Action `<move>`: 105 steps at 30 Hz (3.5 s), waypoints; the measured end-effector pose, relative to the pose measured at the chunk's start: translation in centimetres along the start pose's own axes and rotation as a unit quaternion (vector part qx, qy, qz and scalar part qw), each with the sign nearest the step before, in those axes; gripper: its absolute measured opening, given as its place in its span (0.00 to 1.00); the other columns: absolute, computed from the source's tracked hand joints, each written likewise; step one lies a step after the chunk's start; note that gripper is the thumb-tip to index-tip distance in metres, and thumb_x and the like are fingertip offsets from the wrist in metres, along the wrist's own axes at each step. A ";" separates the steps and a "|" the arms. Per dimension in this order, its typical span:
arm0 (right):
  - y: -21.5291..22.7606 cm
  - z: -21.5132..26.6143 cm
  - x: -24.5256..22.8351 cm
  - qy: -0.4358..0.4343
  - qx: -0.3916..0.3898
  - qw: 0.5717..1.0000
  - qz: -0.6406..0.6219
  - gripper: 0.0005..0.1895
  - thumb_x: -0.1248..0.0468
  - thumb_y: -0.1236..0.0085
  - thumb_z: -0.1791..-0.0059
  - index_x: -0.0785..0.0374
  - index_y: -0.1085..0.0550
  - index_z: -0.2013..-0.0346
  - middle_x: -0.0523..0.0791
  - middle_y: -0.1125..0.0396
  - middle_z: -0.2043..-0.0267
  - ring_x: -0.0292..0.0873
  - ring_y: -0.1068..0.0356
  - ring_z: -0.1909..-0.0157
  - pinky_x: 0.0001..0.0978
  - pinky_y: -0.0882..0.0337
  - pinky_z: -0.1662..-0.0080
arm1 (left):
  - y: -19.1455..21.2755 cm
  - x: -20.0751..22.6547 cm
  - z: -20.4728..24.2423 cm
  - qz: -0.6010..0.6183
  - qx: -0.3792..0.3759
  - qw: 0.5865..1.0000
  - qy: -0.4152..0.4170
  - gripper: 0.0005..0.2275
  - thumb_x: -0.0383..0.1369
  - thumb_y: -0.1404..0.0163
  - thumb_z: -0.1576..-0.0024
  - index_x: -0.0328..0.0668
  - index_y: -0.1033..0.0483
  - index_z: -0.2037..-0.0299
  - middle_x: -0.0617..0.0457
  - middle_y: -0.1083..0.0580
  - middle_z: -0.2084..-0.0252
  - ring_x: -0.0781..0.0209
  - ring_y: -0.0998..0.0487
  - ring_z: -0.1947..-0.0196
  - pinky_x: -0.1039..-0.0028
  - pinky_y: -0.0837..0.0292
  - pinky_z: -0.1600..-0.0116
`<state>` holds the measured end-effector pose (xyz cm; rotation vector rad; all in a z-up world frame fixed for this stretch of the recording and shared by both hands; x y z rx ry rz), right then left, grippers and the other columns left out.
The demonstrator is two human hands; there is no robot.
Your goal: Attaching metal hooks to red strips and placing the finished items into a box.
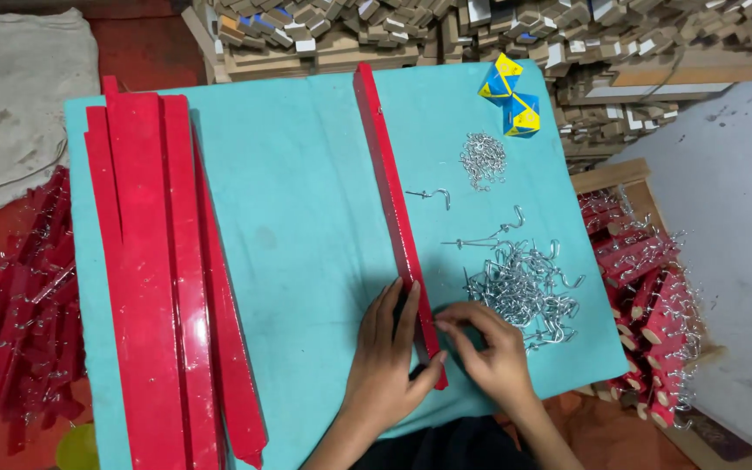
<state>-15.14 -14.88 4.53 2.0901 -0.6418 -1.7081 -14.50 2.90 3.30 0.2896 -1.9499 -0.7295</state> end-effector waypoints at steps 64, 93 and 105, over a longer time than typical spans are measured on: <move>-0.3 -2.4 -0.8 0.102 -0.130 0.986 -0.024 0.12 0.64 0.42 0.47 0.59 0.33 0.73 0.42 0.38 0.73 0.40 0.38 0.71 0.30 0.40 0.66 | -0.7 0.0 0.1 0.001 -0.013 1.000 0.027 0.39 0.41 0.42 0.45 0.38 0.48 0.26 0.39 0.44 0.26 0.40 0.41 0.28 0.53 0.42 0.29; 1.5 -2.6 -1.2 0.060 -0.184 0.981 -0.016 0.08 0.60 0.49 0.44 0.58 0.24 0.55 0.42 0.26 0.63 0.42 0.26 0.62 0.30 0.29 0.58 | -1.8 -1.0 0.7 -0.009 -0.026 0.998 0.053 0.40 0.46 0.43 0.45 0.42 0.50 0.25 0.43 0.46 0.24 0.42 0.42 0.28 0.54 0.44 0.31; -1.9 -0.5 0.3 0.021 -0.060 0.993 0.096 0.15 0.56 0.44 0.47 0.53 0.36 0.75 0.37 0.37 0.80 0.42 0.36 0.75 0.35 0.37 0.62 | -2.0 -1.2 0.8 -0.010 -0.013 0.999 0.048 0.42 0.44 0.43 0.50 0.45 0.49 0.24 0.44 0.44 0.25 0.44 0.41 0.27 0.54 0.42 0.32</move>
Point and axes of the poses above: each hand's wrist, its own z-axis away from the middle knuckle, its own y-axis out of the back of the hand, x = y × z, the point moved 1 cm from there along -z, towards the middle knuckle
